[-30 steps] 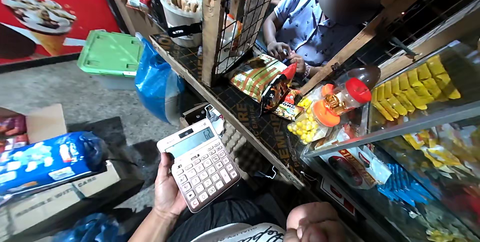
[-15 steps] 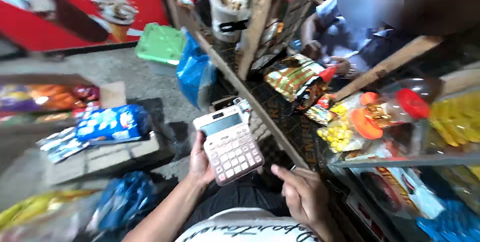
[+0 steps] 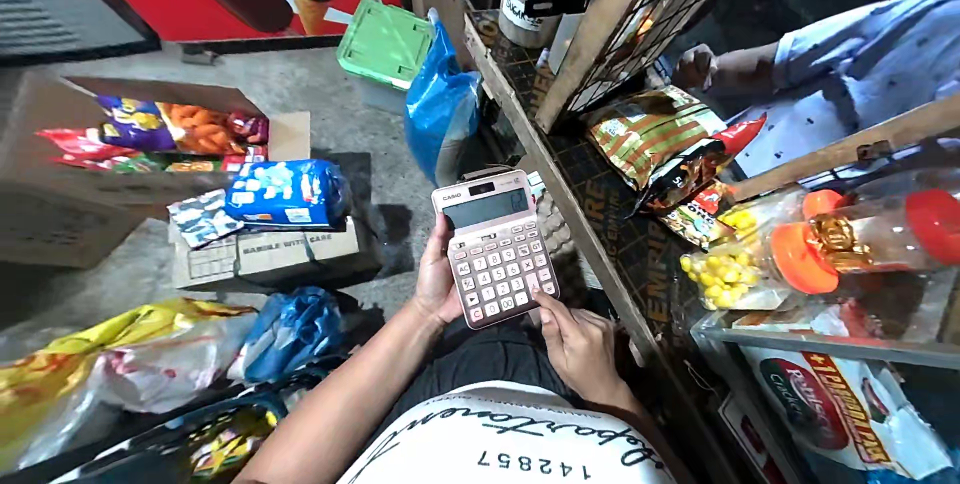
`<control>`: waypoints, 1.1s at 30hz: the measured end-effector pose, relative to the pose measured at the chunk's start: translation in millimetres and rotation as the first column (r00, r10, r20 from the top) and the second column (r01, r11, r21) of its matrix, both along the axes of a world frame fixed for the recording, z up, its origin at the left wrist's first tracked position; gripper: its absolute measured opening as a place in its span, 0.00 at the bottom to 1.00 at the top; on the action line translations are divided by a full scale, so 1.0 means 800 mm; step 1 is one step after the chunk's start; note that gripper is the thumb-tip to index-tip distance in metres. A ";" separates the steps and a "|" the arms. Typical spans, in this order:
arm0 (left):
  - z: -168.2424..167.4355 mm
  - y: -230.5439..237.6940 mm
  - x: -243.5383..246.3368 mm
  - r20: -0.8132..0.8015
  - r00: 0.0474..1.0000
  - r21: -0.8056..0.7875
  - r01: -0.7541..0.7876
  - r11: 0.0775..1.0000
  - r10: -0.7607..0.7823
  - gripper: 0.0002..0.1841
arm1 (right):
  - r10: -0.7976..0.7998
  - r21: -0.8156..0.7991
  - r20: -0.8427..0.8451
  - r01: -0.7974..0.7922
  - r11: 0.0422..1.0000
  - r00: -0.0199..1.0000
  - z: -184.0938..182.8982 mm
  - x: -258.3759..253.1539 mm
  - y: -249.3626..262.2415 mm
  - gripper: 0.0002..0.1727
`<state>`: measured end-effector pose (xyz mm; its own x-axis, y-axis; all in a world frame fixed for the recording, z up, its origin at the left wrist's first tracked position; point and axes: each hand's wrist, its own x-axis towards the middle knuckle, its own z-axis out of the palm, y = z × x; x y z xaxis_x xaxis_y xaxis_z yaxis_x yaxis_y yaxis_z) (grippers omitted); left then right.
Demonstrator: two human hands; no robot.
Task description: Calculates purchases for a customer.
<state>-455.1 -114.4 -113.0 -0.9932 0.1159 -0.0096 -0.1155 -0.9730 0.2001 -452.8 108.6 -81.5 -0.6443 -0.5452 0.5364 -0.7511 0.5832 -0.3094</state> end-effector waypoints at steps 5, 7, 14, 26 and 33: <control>0.001 -0.002 0.001 0.020 1.000 -0.012 -0.011 1.000 0.011 0.38 | 0.130 0.007 0.006 -0.130 0.991 0.991 -0.003 0.009 0.003 0.29; -0.001 -0.002 0.000 -0.002 1.000 -0.014 0.005 1.000 -0.005 0.40 | 0.184 0.008 0.023 -0.184 0.983 0.983 -0.006 0.007 -0.001 0.27; -0.004 0.002 -0.001 0.009 1.000 -0.051 0.022 0.998 -0.021 0.40 | 0.259 0.004 -0.108 -0.260 0.966 0.960 0.032 -0.006 -0.024 0.27; -0.004 -0.004 -0.003 -0.004 1.000 -0.009 0.017 1.000 -0.017 0.38 | 0.122 -0.019 -0.125 -0.125 0.992 0.985 0.014 -0.009 -0.012 0.28; -0.010 -0.005 -0.004 0.006 0.999 0.019 0.031 0.999 -0.032 0.41 | 0.125 0.056 -0.049 -0.123 0.991 0.991 -0.007 0.001 0.007 0.29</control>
